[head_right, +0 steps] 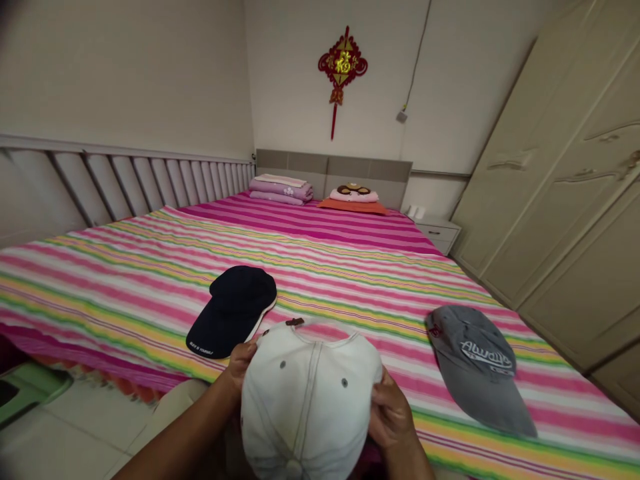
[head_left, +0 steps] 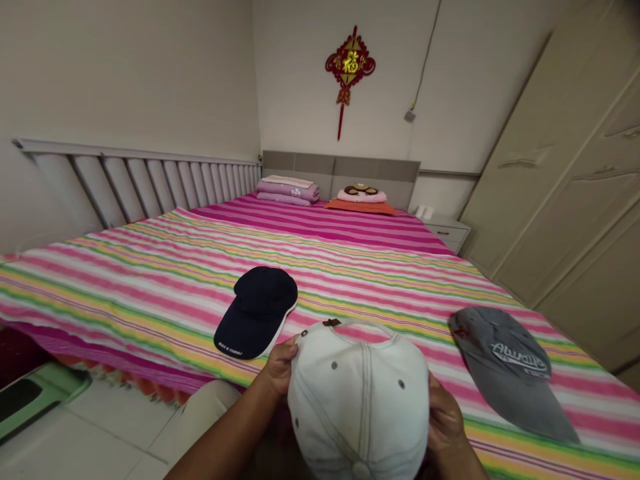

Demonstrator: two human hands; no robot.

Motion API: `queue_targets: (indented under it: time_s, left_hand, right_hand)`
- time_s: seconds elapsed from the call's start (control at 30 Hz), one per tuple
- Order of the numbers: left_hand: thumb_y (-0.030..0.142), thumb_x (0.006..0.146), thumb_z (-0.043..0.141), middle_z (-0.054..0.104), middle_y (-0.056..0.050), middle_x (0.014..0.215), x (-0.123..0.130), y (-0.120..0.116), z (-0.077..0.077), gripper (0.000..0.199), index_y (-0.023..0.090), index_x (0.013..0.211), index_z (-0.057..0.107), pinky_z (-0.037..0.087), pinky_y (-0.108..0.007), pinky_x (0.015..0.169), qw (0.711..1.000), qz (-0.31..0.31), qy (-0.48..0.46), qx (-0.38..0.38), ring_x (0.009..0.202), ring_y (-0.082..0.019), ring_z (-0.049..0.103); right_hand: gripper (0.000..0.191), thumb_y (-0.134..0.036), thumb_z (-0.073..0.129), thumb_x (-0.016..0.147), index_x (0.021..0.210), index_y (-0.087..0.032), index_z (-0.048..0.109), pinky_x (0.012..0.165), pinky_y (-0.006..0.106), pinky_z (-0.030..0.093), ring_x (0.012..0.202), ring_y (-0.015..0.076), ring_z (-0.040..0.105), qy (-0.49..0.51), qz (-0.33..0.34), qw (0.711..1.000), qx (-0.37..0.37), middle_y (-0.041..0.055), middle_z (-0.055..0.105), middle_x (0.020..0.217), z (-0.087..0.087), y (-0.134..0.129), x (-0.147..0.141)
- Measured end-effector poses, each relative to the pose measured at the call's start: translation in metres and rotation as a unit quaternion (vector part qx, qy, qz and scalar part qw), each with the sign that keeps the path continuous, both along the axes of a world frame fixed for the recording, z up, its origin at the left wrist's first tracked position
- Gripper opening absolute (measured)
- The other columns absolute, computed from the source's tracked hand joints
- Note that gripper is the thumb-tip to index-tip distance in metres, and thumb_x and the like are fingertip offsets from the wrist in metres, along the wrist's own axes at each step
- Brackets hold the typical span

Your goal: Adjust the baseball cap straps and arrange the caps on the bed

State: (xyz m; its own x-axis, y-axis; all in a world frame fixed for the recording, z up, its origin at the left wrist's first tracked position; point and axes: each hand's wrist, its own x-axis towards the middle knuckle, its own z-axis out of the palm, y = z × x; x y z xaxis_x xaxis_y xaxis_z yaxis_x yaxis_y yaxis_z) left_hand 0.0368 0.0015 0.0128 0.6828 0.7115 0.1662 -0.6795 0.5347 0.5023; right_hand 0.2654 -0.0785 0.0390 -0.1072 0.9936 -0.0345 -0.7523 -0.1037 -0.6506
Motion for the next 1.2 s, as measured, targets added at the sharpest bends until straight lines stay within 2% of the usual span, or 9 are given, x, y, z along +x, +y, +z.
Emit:
queue_targets:
  time_s: [0.13, 0.23, 0.37, 0.5, 0.63, 0.8, 0.87, 0.97, 1.2]
  left_hand:
    - [0.02, 0.052, 0.075, 0.067, -0.003, 0.058, -0.001, -0.001, 0.003, 0.021, 0.01, 0.07, 0.066, 0.047, -0.02, 0.055, 1.0, 0.0, 0.021, -0.002, 0.051, -0.013, 0.061]
    - [0.017, 0.049, 0.076, 0.065, -0.004, 0.055, -0.001, -0.001, 0.009, 0.022, 0.008, 0.066, 0.064, 0.045, -0.02, 0.049, 0.999, -0.015, 0.04, 0.003, 0.046, -0.013, 0.059]
    - [0.018, 0.047, 0.078, 0.066, -0.007, 0.061, 0.001, -0.003, 0.024, 0.03, 0.006, 0.072, 0.065, 0.046, -0.021, 0.054, 0.996, -0.022, 0.078, 0.026, 0.051, -0.013, 0.06]
    - [0.022, 0.05, 0.078, 0.064, -0.005, 0.06, 0.006, -0.006, 0.037, 0.031, 0.006, 0.074, 0.065, 0.044, -0.018, 0.051, 0.989, -0.009, 0.138, 0.054, 0.049, -0.01, 0.057]
    - [0.026, 0.052, 0.077, 0.063, -0.005, 0.061, 0.01, -0.01, 0.043, 0.031, 0.008, 0.073, 0.064, 0.042, -0.018, 0.048, 0.978, 0.0, 0.199, 0.066, 0.049, -0.01, 0.056]
    - [0.018, 0.056, 0.074, 0.062, -0.002, 0.057, 0.011, -0.015, 0.055, 0.02, 0.01, 0.072, 0.064, 0.038, -0.015, 0.042, 0.965, -0.006, 0.237, 0.109, 0.042, -0.007, 0.052]
    - [0.015, 0.056, 0.074, 0.065, -0.003, 0.063, 0.013, -0.017, 0.061, 0.024, 0.01, 0.078, 0.066, 0.041, -0.016, 0.045, 0.962, -0.021, 0.239, 0.13, 0.047, -0.007, 0.055]
    - [0.013, 0.056, 0.073, 0.068, -0.006, 0.073, 0.017, -0.02, 0.066, 0.028, 0.011, 0.083, 0.067, 0.044, -0.017, 0.051, 0.967, -0.022, 0.22, 0.129, 0.055, -0.01, 0.06]
    - [0.006, 0.056, 0.068, 0.07, -0.009, 0.078, 0.031, -0.02, 0.055, 0.029, 0.012, 0.085, 0.068, 0.05, -0.026, 0.063, 0.988, -0.026, 0.123, 0.086, 0.069, -0.018, 0.065]
  right_hand:
    - [0.024, -0.024, 0.078, 0.05, 0.073, -0.021, 0.069, 0.057, 0.031, 0.052, 0.05, 0.0214, 0.064, -0.027, 0.017, 0.999, -0.016, 0.0037, 0.07, 0.061, -0.003, -0.002, 0.006]
    - [0.03, -0.021, 0.077, 0.053, 0.082, -0.022, 0.067, 0.065, 0.036, 0.05, 0.052, 0.0218, 0.064, -0.084, 0.037, 0.996, -0.022, 0.004, 0.07, 0.064, -0.007, -0.005, 0.009]
    - [0.034, -0.027, 0.08, 0.046, 0.076, -0.019, 0.068, 0.055, 0.027, 0.048, 0.054, 0.0191, 0.063, -0.084, 0.062, 0.994, -0.014, 0.0045, 0.069, 0.063, -0.005, -0.01, 0.013]
    - [0.029, -0.036, 0.078, 0.051, 0.071, -0.017, 0.068, 0.048, 0.02, 0.043, 0.052, 0.0134, 0.057, -0.1, 0.077, 0.992, 0.005, 0.0031, 0.065, 0.06, 0.007, -0.014, 0.014]
    - [0.02, -0.03, 0.076, 0.054, 0.064, -0.016, 0.065, 0.049, 0.02, 0.039, 0.051, 0.0109, 0.05, -0.142, 0.08, 0.985, 0.059, 0.0011, 0.058, 0.057, 0.019, -0.018, 0.017]
    - [0.029, -0.042, 0.073, 0.055, 0.066, -0.016, 0.065, 0.049, 0.022, 0.035, 0.051, 0.0121, 0.047, -0.198, 0.07, 0.975, 0.072, 0.0021, 0.057, 0.056, 0.025, -0.023, 0.02]
    - [0.025, -0.04, 0.072, 0.06, 0.061, -0.016, 0.063, 0.051, 0.023, 0.035, 0.052, 0.0126, 0.047, -0.22, 0.063, 0.97, 0.085, 0.0025, 0.057, 0.056, 0.027, -0.025, 0.02]
    - [0.019, -0.034, 0.071, 0.063, 0.067, -0.018, 0.061, 0.053, 0.024, 0.035, 0.055, 0.0133, 0.048, -0.239, 0.046, 0.965, 0.094, 0.0027, 0.06, 0.059, 0.03, -0.028, 0.019]
    - [0.021, -0.039, 0.064, 0.07, 0.077, -0.019, 0.06, 0.049, 0.024, 0.032, 0.045, 0.0134, 0.045, -0.186, 0.038, 0.975, 0.117, -0.0021, 0.049, 0.037, 0.032, -0.031, 0.009]
